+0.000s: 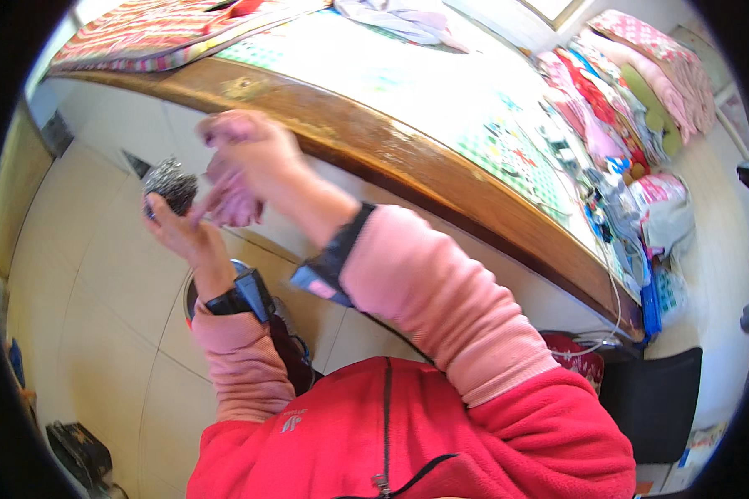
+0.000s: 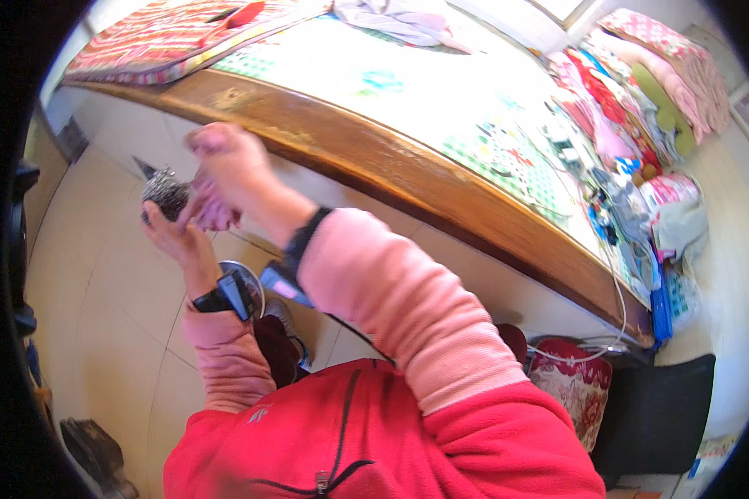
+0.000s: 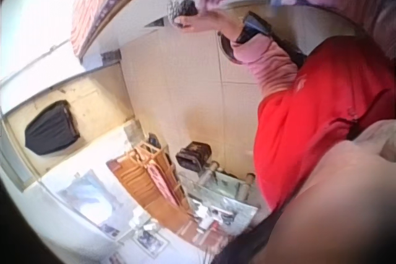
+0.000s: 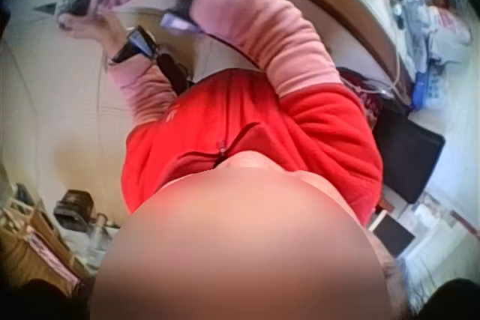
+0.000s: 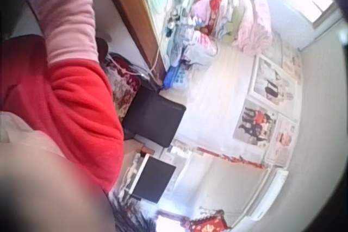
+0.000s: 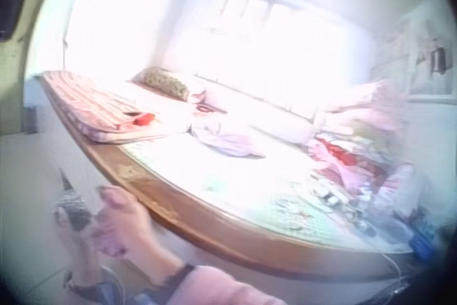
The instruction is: The person scrubs the wooden edge of a bed frame with a steel wool pad, then wipes it with a cloth. They repeatedly dip the cloth into a metal bucket of water, wring it, and wipe the bed frame and nearby floor tiles.
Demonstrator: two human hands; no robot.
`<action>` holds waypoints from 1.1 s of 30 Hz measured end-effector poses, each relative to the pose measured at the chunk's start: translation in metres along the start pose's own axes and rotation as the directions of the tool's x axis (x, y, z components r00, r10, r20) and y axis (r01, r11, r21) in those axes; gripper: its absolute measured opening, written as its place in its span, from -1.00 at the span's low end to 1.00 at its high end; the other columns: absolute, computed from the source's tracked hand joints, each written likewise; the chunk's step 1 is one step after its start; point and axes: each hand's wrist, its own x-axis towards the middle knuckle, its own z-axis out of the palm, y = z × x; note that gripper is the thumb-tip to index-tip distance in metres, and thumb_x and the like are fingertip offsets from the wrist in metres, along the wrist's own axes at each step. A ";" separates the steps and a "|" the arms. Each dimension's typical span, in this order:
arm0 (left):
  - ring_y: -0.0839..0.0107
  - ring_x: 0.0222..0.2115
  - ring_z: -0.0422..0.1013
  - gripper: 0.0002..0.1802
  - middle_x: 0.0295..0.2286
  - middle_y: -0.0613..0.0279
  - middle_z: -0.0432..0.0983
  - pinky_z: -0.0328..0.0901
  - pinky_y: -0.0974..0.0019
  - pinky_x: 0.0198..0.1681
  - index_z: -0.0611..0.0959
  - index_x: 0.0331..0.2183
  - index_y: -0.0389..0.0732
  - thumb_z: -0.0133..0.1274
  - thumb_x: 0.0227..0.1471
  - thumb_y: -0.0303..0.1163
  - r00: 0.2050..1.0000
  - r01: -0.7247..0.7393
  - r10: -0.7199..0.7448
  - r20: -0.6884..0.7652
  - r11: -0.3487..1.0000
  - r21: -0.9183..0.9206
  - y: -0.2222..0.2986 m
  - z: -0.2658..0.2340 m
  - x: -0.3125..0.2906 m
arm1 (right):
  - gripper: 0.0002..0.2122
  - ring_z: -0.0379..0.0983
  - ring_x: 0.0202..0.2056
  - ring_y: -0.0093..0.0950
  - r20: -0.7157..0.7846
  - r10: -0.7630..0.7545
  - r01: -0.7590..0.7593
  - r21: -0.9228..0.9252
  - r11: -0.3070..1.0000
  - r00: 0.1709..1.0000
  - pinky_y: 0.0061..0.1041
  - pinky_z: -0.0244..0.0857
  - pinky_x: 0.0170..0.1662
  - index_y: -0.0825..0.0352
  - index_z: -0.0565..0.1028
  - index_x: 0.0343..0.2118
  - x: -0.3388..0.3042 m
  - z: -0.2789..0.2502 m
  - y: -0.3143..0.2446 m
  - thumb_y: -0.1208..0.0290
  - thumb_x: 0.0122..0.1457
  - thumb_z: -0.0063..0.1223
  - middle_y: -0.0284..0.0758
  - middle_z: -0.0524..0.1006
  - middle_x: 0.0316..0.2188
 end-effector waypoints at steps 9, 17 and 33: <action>0.20 -0.09 0.39 -0.46 -0.05 0.03 0.37 0.40 0.19 -0.09 0.36 0.06 -0.25 0.04 0.18 -0.13 0.998 -0.042 0.041 0.041 0.999 0.019 -0.019 0.006 -0.006 | -0.30 0.52 -0.41 -0.30 -0.003 -0.029 0.027 0.463 0.886 1.000 -0.37 0.44 -0.38 0.44 0.34 0.10 -0.151 -0.151 -0.063 -0.22 0.31 -0.36 0.01 0.55 -0.20; 0.19 -0.12 0.41 -0.45 -0.06 0.01 0.38 0.41 0.20 -0.11 0.36 0.05 -0.28 0.04 0.18 -0.12 0.995 -0.010 0.001 0.100 0.996 0.087 -0.035 0.012 -0.025 | -0.53 0.60 -0.28 -0.34 -0.511 0.048 -0.164 -0.183 0.969 0.858 -0.41 0.50 -0.28 0.44 0.48 -0.06 -0.283 -0.300 -0.091 0.03 0.34 -0.13 -0.15 0.60 -0.24; 0.17 -0.12 0.40 -0.42 -0.07 -0.02 0.37 0.39 0.18 -0.10 0.36 0.07 -0.33 0.01 0.20 -0.11 0.993 0.000 -0.021 0.112 0.982 0.191 -0.046 0.016 -0.038 | -0.48 -0.06 0.35 -0.08 -0.158 -0.327 -0.118 -0.983 0.140 0.932 -0.25 -0.20 0.38 0.21 0.24 0.28 -0.284 -0.313 -0.013 0.23 0.27 -0.05 -0.18 0.10 0.34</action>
